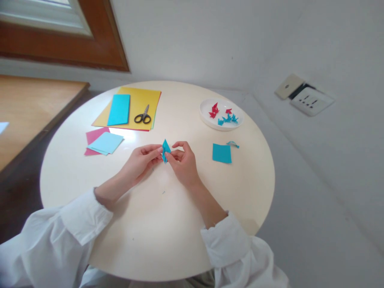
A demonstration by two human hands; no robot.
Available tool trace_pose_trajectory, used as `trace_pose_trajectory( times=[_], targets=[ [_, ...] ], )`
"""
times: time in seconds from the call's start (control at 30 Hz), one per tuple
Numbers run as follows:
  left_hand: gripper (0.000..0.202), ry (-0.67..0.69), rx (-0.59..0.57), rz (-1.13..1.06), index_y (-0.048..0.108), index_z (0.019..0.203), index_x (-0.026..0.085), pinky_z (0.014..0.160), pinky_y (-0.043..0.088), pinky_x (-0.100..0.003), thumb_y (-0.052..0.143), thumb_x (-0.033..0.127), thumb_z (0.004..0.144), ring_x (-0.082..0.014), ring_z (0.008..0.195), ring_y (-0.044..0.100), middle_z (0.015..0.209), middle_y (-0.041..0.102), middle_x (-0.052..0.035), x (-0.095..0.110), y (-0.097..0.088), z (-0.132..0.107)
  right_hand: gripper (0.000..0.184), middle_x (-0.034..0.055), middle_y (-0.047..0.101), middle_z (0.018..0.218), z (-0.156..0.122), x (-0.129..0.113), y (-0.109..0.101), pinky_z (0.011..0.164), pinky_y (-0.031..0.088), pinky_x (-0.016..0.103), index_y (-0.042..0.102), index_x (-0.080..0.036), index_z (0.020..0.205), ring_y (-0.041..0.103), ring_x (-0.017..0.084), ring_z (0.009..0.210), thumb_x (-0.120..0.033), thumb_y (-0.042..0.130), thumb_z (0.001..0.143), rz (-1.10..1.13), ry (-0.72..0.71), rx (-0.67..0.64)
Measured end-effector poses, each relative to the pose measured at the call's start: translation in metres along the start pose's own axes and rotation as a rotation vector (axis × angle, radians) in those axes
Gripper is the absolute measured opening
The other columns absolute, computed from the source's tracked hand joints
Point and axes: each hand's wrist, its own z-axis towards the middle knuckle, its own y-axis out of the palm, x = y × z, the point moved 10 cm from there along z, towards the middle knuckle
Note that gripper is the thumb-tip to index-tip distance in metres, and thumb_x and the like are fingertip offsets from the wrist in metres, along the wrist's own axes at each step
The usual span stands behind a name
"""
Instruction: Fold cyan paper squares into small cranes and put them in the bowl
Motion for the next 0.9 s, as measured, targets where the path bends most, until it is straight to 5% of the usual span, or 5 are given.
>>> trace_pose_trajectory(
  times=[0.1, 0.37, 0.63, 0.9],
  targets=[
    [0.025, -0.012, -0.087, 0.032, 0.066, 0.063, 0.01, 0.066, 0.041, -0.026, 0.073, 0.034, 0.061, -0.0117, 0.064, 0.054, 0.063, 0.062, -0.0041, -0.004, 0.007, 0.0, 0.03, -0.0048, 0.061, 0.058, -0.001, -0.001, 0.001, 0.052, 0.041, 0.023, 0.042, -0.022, 0.081, 0.056, 0.011, 0.051, -0.031, 0.067, 0.067, -0.049, -0.022, -0.014],
    [0.023, 0.034, -0.042, 0.19, 0.058, 0.056, 0.014, 0.05, 0.034, -0.022, 0.066, 0.032, 0.067, -0.0085, 0.051, 0.045, 0.052, 0.052, 0.0012, -0.004, -0.002, 0.004, 0.026, -0.0051, 0.06, 0.059, -0.006, -0.009, 0.013, 0.058, 0.047, 0.027, 0.041, -0.023, 0.08, 0.061, 0.013, 0.055, -0.036, 0.062, 0.073, -0.156, -0.082, -0.154],
    [0.03, 0.066, -0.098, 0.366, 0.053, 0.06, 0.015, 0.046, 0.032, -0.02, 0.06, 0.04, 0.075, -0.0082, 0.049, 0.046, 0.055, 0.055, 0.0002, -0.004, 0.001, 0.005, 0.022, -0.0011, 0.063, 0.074, -0.003, -0.021, 0.005, 0.068, 0.047, 0.028, 0.057, -0.024, 0.098, 0.06, 0.013, 0.071, -0.028, 0.058, 0.077, -0.197, -0.189, -0.188],
    [0.031, 0.021, -0.277, 0.318, 0.057, 0.057, 0.014, 0.051, 0.035, -0.022, 0.064, 0.039, 0.073, -0.0075, 0.05, 0.046, 0.053, 0.055, -0.0004, -0.009, 0.014, 0.002, 0.008, 0.0015, 0.066, 0.077, 0.0, -0.021, 0.003, 0.067, 0.047, 0.03, 0.067, -0.022, 0.077, 0.06, 0.015, 0.074, -0.024, 0.066, 0.07, -0.186, -0.188, -0.244]
  ],
)
